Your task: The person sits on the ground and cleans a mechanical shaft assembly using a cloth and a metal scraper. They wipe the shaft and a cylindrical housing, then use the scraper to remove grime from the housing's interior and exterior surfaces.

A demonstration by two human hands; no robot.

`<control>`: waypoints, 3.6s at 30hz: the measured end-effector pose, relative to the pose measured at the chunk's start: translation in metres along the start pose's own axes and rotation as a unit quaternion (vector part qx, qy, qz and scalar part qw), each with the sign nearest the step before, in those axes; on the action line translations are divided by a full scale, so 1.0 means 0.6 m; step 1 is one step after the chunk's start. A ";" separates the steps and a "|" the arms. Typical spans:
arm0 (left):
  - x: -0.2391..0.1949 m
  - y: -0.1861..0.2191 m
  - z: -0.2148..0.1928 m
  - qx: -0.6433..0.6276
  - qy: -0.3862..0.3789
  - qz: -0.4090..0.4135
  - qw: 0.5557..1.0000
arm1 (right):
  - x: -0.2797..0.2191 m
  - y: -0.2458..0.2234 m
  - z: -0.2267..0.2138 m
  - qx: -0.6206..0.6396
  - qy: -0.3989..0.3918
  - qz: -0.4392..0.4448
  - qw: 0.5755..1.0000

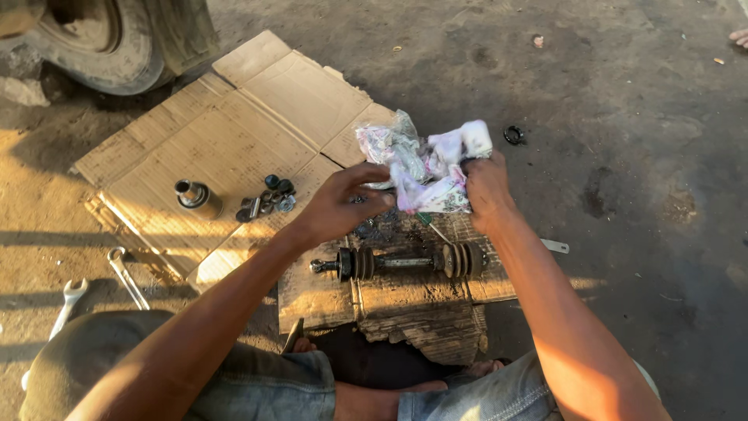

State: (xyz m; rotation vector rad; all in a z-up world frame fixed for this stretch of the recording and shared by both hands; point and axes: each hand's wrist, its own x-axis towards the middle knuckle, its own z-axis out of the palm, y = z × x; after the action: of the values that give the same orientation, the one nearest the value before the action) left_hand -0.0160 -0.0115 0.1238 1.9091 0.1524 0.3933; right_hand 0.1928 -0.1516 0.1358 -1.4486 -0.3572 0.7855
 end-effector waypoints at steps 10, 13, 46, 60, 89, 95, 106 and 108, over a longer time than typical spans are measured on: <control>-0.011 -0.125 0.051 -0.591 0.190 -0.243 0.745 | -0.106 0.099 0.146 -0.673 -0.203 -0.195 0.684; -0.010 -0.109 0.027 -0.500 0.290 -0.297 0.760 | -0.109 0.089 0.154 -0.577 -0.129 -0.405 0.697; -0.008 -0.106 -0.083 -0.443 0.278 -0.282 0.804 | 0.091 0.053 -0.120 -0.770 -0.022 0.097 0.630; 0.007 -0.106 -0.073 -0.387 0.273 -0.324 0.819 | 0.276 0.151 -0.076 -0.772 0.003 -0.088 0.630; 0.004 -0.083 0.231 0.512 -0.236 -0.213 0.798 | -0.026 0.047 -0.086 -0.694 -0.039 0.072 0.715; 0.012 -0.095 0.267 0.572 -0.251 -0.176 0.760 | 0.022 0.063 -0.152 -0.697 -0.020 0.156 0.700; -0.004 -0.055 0.175 0.457 -0.193 -0.266 0.826 | 0.025 0.041 -0.153 -0.658 -0.066 0.106 0.742; -0.020 -0.056 0.151 0.445 -0.184 -0.289 0.828 | 0.019 0.047 -0.136 -0.664 -0.066 0.106 0.738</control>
State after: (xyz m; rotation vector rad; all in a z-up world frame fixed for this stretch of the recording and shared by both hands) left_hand 0.0063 -0.0825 0.0614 2.6546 0.7380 -0.5746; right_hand 0.2473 -0.2065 0.0954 -2.8217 -1.0056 0.8217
